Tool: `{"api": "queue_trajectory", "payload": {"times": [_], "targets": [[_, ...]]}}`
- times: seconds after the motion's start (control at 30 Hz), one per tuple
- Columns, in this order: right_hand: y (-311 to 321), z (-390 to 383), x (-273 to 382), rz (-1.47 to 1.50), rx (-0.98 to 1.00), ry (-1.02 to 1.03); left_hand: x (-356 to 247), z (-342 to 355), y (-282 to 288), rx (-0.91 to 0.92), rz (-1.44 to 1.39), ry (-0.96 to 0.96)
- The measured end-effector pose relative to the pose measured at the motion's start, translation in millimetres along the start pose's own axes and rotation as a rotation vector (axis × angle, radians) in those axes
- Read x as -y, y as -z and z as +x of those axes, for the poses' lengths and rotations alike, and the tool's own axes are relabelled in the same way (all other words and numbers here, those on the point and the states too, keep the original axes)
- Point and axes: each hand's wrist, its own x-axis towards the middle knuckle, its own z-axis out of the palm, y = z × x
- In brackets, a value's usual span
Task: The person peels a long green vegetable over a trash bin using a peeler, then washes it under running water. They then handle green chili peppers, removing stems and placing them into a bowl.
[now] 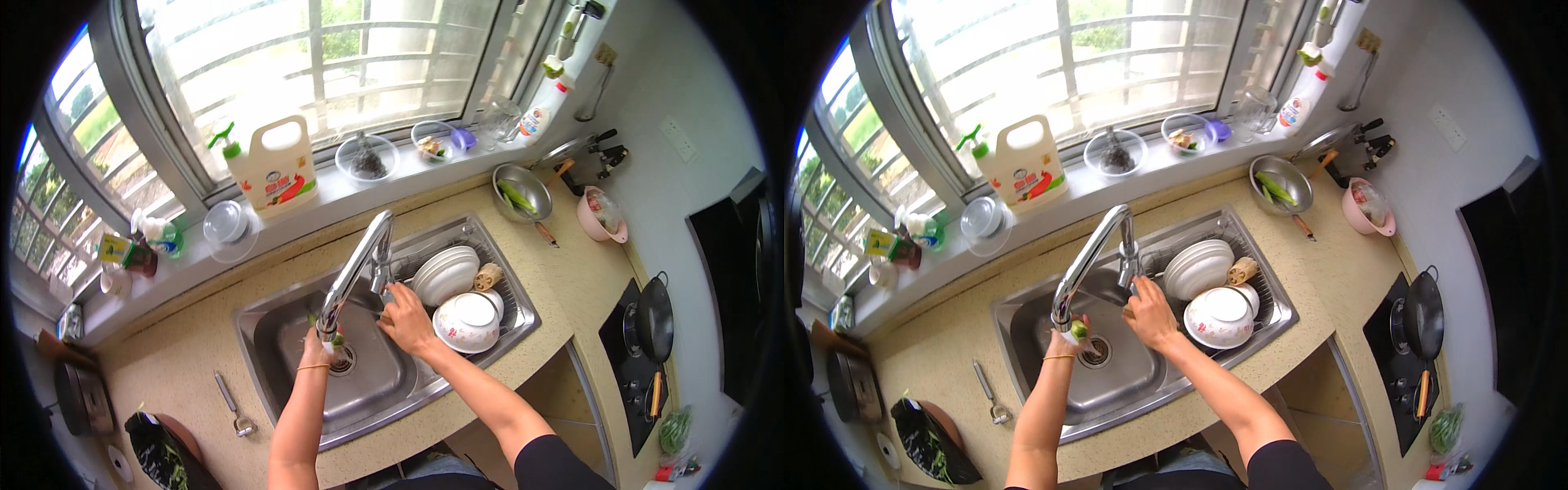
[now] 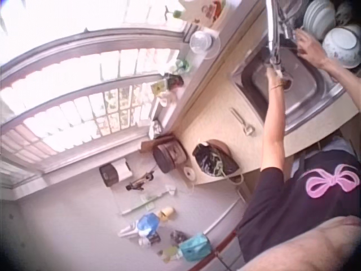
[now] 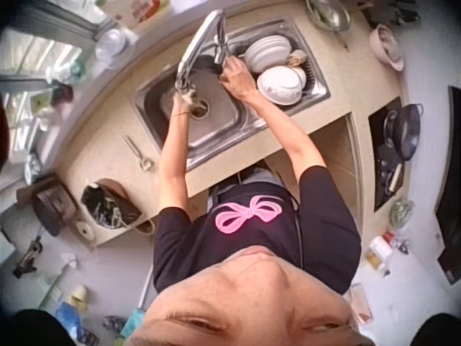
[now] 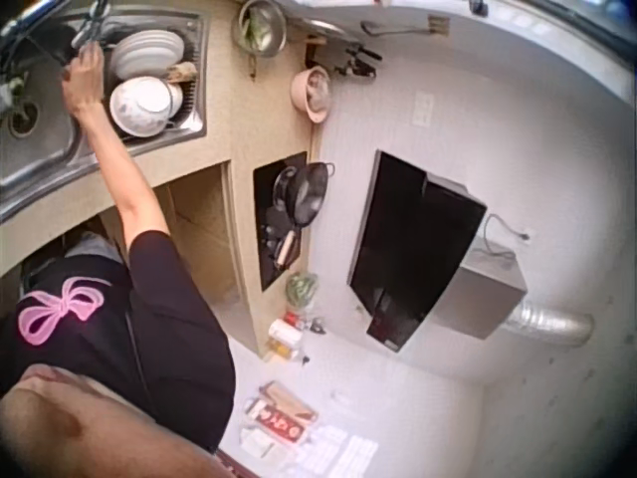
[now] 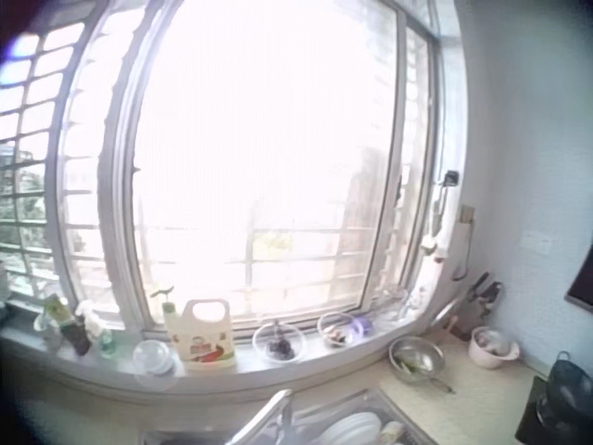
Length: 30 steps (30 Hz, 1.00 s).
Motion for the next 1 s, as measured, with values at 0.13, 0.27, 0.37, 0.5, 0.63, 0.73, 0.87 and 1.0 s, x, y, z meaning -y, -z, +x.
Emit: {"api": "queue_trajectory", "payload": {"times": [0.13,0.27,0.37,0.5,0.63,0.73,0.87,1.0], "targets": [[9.8,-11.4,3.7,0.334,0.221,-0.224,24.3,-10.9,-2.8,-0.016,0.215,0.031],[-14.9,-21.8,-42.4,0.454,0.301,-0.237,23.8,-60.3,19.6,0.198,0.321,0.219],[-22.0,-11.0,-63.2,0.437,0.352,-0.162,-1.9,-109.6,28.2,0.125,0.189,0.465],[-9.7,15.4,-67.1,0.608,0.485,-0.224,-24.8,-166.3,46.4,0.095,0.345,0.348],[5.1,12.2,-73.1,0.477,0.532,-0.266,-27.3,-203.4,45.0,0.191,0.774,0.072],[13.5,-7.8,-55.6,0.424,0.365,-0.235,-27.7,-231.3,39.5,0.189,0.822,-0.002],[28.2,-44.2,-14.5,0.56,0.464,-0.419,-26.5,-235.0,71.4,0.247,0.601,0.064],[28.6,-88.4,9.9,0.534,0.421,-0.418,-11.3,-243.5,68.6,0.257,0.543,0.031]]}}
